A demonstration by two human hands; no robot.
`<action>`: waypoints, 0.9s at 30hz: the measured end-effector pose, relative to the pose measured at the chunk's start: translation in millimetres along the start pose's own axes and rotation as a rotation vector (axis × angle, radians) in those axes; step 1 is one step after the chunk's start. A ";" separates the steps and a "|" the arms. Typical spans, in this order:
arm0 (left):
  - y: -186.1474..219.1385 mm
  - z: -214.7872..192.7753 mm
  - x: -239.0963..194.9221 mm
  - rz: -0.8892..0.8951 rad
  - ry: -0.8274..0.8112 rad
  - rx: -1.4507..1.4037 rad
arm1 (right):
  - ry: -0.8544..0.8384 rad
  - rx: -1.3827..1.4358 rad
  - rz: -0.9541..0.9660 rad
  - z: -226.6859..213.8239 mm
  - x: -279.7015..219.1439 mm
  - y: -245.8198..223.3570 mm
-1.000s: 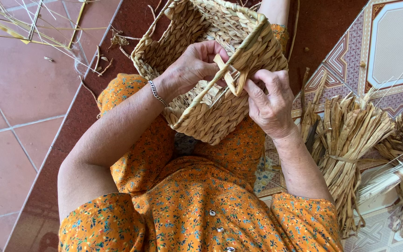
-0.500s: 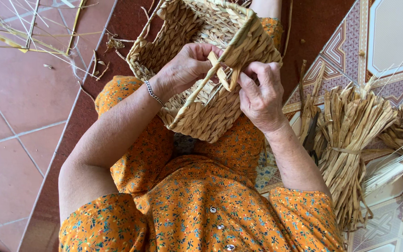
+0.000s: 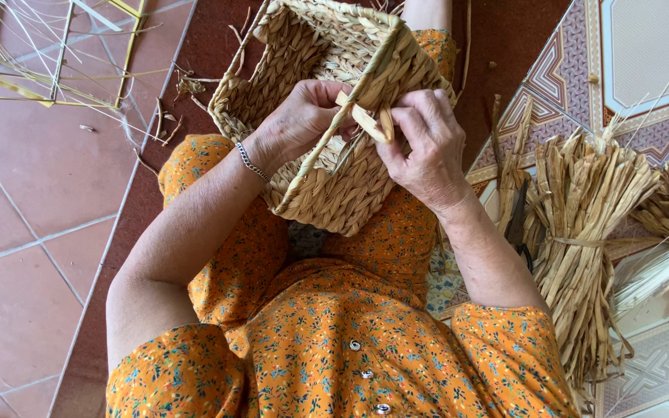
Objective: The person sits on the floor and weaves a rectangular basket using dried palm leaves. They interlace the leaves by hand, trim excess strands with scissors, and periodically rotate the basket to continue the weave. The basket is held and inspected at the end.
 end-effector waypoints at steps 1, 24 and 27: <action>2.0 -1.3 -0.3 0.006 0.016 -0.003 | -0.004 0.003 -0.009 -0.6 0.7 -0.3; 9.2 4.0 -8.4 -0.023 -0.027 -0.001 | -0.045 0.079 0.079 10.2 10.6 0.5; 7.2 2.9 -5.5 -0.026 -0.020 -0.007 | -0.024 0.138 0.088 7.5 11.3 6.3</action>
Point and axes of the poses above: each hand's wrist, its own x-axis towards the middle knuckle, its own z-axis out of the palm, y = z × x, the point moved 9 cm from there along x, towards the middle knuckle, and after that the axes turned 6 degrees about y, right-handed, at the moved point
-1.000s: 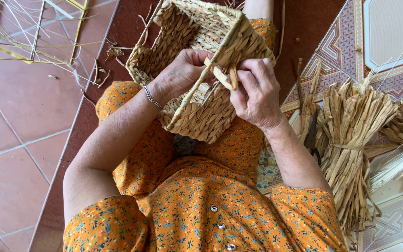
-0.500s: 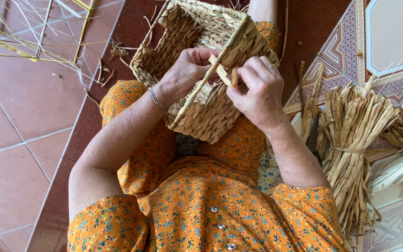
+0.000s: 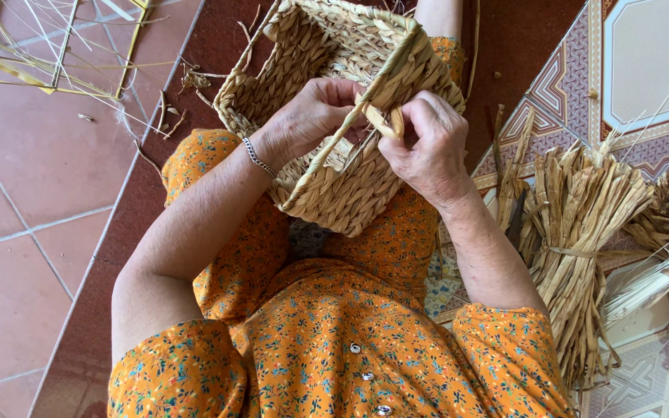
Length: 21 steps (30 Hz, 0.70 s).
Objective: The person sits on the floor and weaves a rectangular basket using dried palm leaves. They interlace the leaves by hand, trim excess strands with scissors, and periodically rotate the basket to continue the weave. The basket is held and inspected at the end.
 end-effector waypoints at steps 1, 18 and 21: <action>-1.0 0.5 -0.1 0.002 0.001 -0.009 | -0.017 0.034 0.036 1.1 1.7 4.8; 7.8 3.8 3.4 0.023 -0.054 0.126 | -0.090 -0.242 -0.174 -10.1 9.7 -37.7; 5.6 5.3 2.4 0.022 -0.060 0.086 | -0.088 -0.314 -0.206 -7.9 4.8 -41.4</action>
Point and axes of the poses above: each hand's wrist, its own x-axis towards the middle knuckle, its own z-axis out of the palm, y = z × x, the point moved 9 cm from there along x, towards the middle knuckle, and after that the axes turned 6 degrees about y, right-handed, at the moved point
